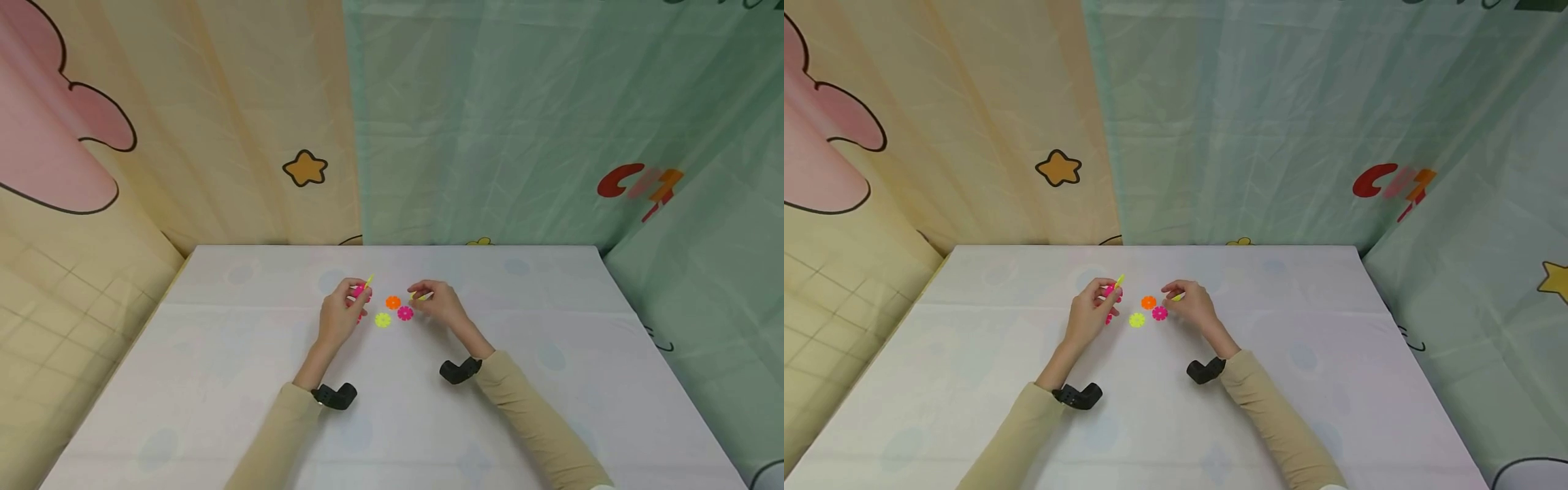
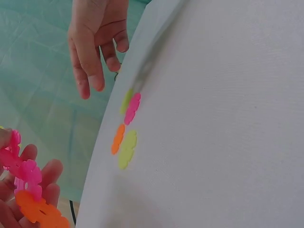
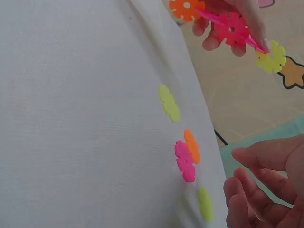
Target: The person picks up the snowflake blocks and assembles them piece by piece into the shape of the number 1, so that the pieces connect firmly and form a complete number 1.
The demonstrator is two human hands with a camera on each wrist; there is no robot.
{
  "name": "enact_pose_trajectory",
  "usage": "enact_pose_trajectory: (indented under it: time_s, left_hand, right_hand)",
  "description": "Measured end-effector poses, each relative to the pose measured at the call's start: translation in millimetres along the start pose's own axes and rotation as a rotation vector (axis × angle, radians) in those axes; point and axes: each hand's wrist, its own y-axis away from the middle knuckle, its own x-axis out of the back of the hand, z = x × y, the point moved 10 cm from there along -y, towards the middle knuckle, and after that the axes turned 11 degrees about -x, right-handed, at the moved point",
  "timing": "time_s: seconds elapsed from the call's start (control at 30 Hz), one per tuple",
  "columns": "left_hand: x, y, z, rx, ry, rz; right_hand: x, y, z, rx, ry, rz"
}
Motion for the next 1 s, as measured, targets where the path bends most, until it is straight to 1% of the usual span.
enact_pose_trajectory:
  time_s: [0.1,0.23,0.33,0.5,0.57,0.7,0.87,1.0]
  left_hand:
    - [0.0,1.2,-1.1,0.007,0.001,-0.003]
    - [-0.5,2.9,-2.1,0.022,0.022,-0.004]
    - [-1.2,4.1,-3.7,0.046,0.080,-0.005]
    - [-3.2,4.8,-7.8,0.089,0.198,-0.015]
    - [-3.3,4.4,-9.1,0.094,0.203,-0.017]
    - [-2.7,3.6,-9.5,0.086,0.182,-0.016]
    - [-2.2,3.8,-3.9,0.066,0.156,-0.014]
    - [-2.7,2.8,-1.2,0.066,0.144,-0.015]
  right_hand:
    - [-5.2,0.1,5.3,-0.031,0.044,-0.012]
    - [-10.5,1.7,8.8,-0.057,0.134,-0.011]
    - [-13.5,2.3,9.3,-0.065,0.198,0.001]
    - [-16.4,1.4,10.2,-0.072,0.246,0.015]
    - [-16.8,0.9,10.1,-0.072,0.250,0.019]
    - [-17.8,-0.7,8.9,-0.062,0.280,0.032]
    - [-21.0,-3.0,9.0,-0.065,0.326,0.035]
    - [-21.4,-2.5,8.4,-0.069,0.351,0.034]
